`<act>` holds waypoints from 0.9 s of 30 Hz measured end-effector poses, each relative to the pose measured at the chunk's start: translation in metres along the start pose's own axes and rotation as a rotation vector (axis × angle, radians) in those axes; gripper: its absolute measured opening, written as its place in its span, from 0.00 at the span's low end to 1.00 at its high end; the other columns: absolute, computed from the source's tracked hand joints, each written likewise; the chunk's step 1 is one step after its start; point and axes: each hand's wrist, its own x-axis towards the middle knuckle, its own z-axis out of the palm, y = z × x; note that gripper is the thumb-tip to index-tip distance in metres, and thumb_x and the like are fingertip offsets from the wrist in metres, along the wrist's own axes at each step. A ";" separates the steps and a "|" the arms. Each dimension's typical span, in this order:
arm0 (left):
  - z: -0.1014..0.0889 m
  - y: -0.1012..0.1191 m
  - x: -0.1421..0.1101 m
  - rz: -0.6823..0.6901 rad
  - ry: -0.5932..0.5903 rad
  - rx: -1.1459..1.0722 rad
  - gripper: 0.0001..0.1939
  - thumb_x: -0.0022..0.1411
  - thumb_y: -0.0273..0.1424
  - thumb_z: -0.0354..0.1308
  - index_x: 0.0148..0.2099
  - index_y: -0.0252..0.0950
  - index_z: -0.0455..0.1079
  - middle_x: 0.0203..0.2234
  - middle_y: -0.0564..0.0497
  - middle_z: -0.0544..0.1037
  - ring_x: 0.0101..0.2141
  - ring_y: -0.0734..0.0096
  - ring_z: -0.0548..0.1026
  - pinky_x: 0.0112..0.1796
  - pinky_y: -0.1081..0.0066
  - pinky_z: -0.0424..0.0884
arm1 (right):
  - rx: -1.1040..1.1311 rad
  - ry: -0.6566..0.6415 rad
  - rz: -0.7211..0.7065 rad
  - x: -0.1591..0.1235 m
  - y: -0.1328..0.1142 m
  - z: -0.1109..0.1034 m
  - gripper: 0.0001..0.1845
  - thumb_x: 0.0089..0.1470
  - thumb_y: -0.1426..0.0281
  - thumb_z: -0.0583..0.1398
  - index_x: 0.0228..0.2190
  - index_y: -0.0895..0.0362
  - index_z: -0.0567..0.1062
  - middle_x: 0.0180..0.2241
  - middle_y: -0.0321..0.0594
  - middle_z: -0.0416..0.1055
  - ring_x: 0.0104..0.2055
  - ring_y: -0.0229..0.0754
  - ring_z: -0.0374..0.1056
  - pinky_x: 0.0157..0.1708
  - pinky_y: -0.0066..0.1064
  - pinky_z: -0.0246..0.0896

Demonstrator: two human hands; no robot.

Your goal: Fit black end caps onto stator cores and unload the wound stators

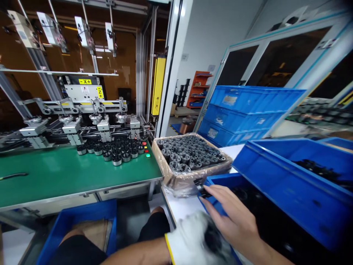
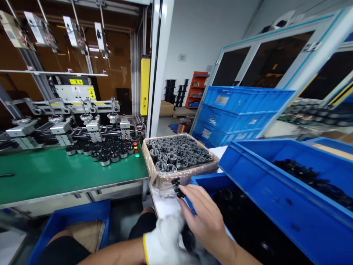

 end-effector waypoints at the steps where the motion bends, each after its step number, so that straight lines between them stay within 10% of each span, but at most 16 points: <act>1: -0.011 -0.001 -0.005 -0.029 0.055 -0.025 0.22 0.53 0.35 0.68 0.51 0.40 0.72 0.41 0.46 0.79 0.38 0.59 0.78 0.40 0.61 0.76 | 0.011 0.009 0.010 0.000 -0.002 -0.001 0.19 0.57 0.79 0.64 0.50 0.58 0.75 0.38 0.43 0.78 0.40 0.44 0.76 0.44 0.37 0.77; 5: -0.064 -0.001 -0.020 -0.090 0.288 -0.116 0.33 0.44 0.24 0.66 0.55 0.43 0.69 0.48 0.49 0.78 0.47 0.57 0.77 0.49 0.62 0.74 | 0.045 0.013 0.034 -0.002 -0.007 -0.002 0.22 0.57 0.79 0.65 0.52 0.55 0.75 0.38 0.42 0.77 0.39 0.46 0.76 0.43 0.39 0.77; 9: -0.096 -0.004 -0.019 -0.294 0.317 -0.399 0.39 0.43 0.34 0.74 0.58 0.41 0.70 0.45 0.50 0.79 0.44 0.61 0.76 0.48 0.63 0.73 | 0.059 -0.019 0.049 0.000 -0.013 -0.002 0.23 0.57 0.79 0.64 0.53 0.52 0.74 0.38 0.41 0.77 0.39 0.47 0.76 0.42 0.40 0.78; 14: -0.077 -0.007 -0.020 -0.215 0.248 -1.043 0.42 0.55 0.45 0.67 0.68 0.38 0.59 0.35 0.51 0.77 0.31 0.71 0.75 0.32 0.71 0.71 | 0.144 -0.058 -0.035 0.007 -0.029 -0.005 0.21 0.55 0.80 0.65 0.50 0.56 0.74 0.35 0.41 0.78 0.36 0.44 0.75 0.37 0.38 0.77; 19: -0.063 0.008 -0.019 -0.130 0.265 -0.986 0.47 0.33 0.28 0.79 0.59 0.39 0.68 0.50 0.47 0.79 0.49 0.59 0.77 0.52 0.64 0.72 | 0.189 -0.097 -0.075 0.007 -0.036 -0.003 0.20 0.55 0.83 0.60 0.50 0.61 0.74 0.36 0.46 0.78 0.38 0.44 0.75 0.37 0.38 0.77; 27: -0.077 0.005 -0.028 -0.175 0.232 -0.820 0.38 0.43 0.31 0.76 0.57 0.42 0.70 0.48 0.52 0.79 0.45 0.64 0.76 0.49 0.67 0.72 | 0.158 -0.118 -0.025 0.004 -0.034 -0.008 0.24 0.55 0.74 0.66 0.53 0.63 0.71 0.46 0.56 0.73 0.49 0.49 0.73 0.46 0.42 0.77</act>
